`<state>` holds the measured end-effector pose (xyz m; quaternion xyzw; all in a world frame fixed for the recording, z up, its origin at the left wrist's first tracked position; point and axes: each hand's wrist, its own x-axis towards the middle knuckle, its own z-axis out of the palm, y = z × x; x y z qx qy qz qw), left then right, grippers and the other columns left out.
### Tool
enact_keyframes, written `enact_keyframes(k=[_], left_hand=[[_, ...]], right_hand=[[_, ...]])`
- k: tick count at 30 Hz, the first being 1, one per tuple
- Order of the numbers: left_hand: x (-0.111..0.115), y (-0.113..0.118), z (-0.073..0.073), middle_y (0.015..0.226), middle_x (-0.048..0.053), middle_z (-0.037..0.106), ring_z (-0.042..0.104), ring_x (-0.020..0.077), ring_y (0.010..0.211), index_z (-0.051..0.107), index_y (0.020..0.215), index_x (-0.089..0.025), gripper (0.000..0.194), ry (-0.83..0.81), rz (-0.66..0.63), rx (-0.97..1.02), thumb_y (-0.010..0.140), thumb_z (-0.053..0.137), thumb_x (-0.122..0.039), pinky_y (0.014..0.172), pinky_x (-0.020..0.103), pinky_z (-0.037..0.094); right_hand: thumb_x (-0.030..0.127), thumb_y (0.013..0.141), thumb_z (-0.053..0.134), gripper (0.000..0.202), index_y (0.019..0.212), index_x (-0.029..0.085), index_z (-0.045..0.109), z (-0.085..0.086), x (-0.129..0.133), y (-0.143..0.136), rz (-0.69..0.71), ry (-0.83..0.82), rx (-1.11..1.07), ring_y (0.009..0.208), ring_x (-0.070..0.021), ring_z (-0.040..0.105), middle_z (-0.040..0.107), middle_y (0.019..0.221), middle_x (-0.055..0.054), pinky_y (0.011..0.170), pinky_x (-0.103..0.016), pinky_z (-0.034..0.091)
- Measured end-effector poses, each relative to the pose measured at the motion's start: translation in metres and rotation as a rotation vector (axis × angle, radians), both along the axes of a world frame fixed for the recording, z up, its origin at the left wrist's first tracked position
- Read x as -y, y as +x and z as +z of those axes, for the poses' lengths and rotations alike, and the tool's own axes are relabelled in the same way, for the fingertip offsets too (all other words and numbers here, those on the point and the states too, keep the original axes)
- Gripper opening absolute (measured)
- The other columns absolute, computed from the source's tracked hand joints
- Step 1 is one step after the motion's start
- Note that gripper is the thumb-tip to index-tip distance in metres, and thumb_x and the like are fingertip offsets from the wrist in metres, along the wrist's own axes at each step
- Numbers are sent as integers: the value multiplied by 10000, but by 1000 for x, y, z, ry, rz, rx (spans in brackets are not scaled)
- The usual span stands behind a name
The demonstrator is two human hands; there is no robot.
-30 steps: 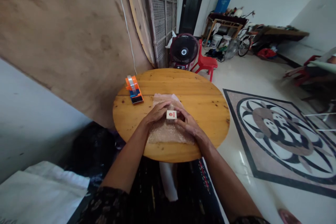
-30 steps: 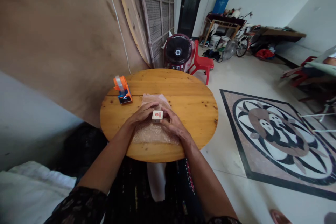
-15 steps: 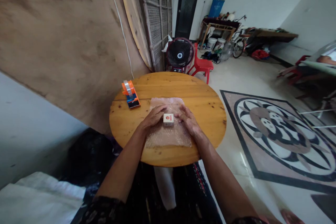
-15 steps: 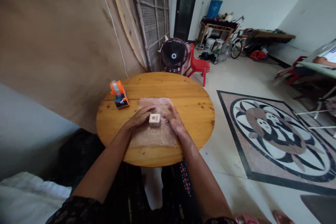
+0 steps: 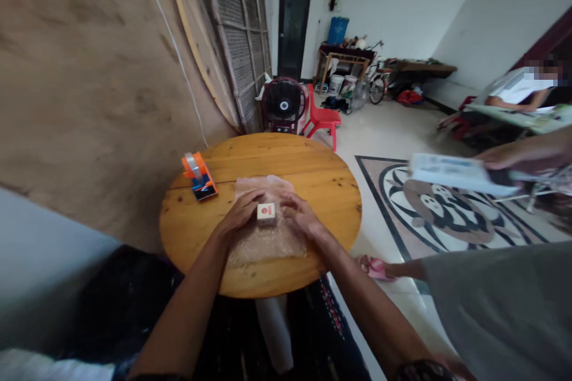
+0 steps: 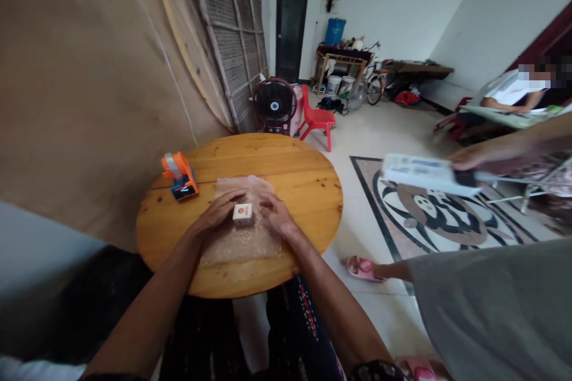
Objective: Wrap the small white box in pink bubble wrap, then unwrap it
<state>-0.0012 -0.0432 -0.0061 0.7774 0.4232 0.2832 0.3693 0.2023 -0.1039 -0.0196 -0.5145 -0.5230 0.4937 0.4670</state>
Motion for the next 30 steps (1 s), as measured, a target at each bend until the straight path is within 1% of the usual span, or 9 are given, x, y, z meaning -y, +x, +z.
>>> enact_keyframes(k=[2,4,9,11,15,17,20,25,30], left_hand=[[0,0,-1,1369,93,573,525,256,1261,595,1271,-150,531,-5,8,-10,801,403,-305,1100,438,389],[-1,0,-2,1368,74,577,524,265,1264,595,1280,-174,531,2,15,-24,800,413,-313,1100,446,390],[-2,-2,-3,1373,64,574,514,266,1276,594,1284,-182,533,15,18,-48,802,407,-316,1112,453,373],[-2,-2,-4,1380,64,568,515,263,1276,591,1285,-184,531,17,13,-50,810,402,-325,1113,453,371],[-3,-3,-6,1394,74,553,508,256,1284,569,1305,-171,549,8,1,-45,812,395,-338,1119,440,367],[-3,-3,-6,1392,86,553,504,256,1288,573,1298,-155,556,13,-2,-39,805,392,-339,1127,438,358],[-2,-3,-4,1386,95,557,497,260,1295,575,1289,-147,560,19,-4,-48,803,382,-347,1135,448,344],[0,-2,0,1411,128,525,473,253,1314,530,1326,-85,598,3,-31,-61,818,368,-354,1151,424,321],[-2,-4,-5,1412,94,530,478,258,1310,554,1303,-148,552,19,-14,-62,827,378,-365,1145,444,329]], right_hand=[[271,756,640,424,1172,200,608,-4,7,1,50,84,39,1068,-221,632,622,1226,-97,941,-398,505],[260,768,631,376,1138,194,631,-7,13,1,43,157,75,1146,-214,598,589,1281,-99,1016,-399,455],[191,800,586,321,1113,223,649,-9,23,-1,1,207,170,1263,-201,515,559,1335,-67,1087,-412,385],[193,802,599,332,1129,234,643,-5,26,-2,38,234,206,1266,-205,510,551,1341,-63,1066,-408,406],[224,779,650,332,1110,226,629,10,39,-3,136,324,344,1185,-218,561,560,1302,-72,972,-389,473],[245,771,672,349,1115,229,610,17,48,-2,172,392,447,1180,-224,557,577,1271,-66,1003,-402,448],[281,769,693,387,1134,237,572,23,59,1,229,463,542,1235,-236,514,569,1284,-66,1070,-418,388],[335,781,688,400,1147,236,560,22,69,4,272,442,612,1222,-232,520,566,1272,-74,1049,-397,405],[418,725,742,550,1206,215,567,21,76,7,390,440,700,1310,-262,442,494,1384,-111,1092,-415,356]])
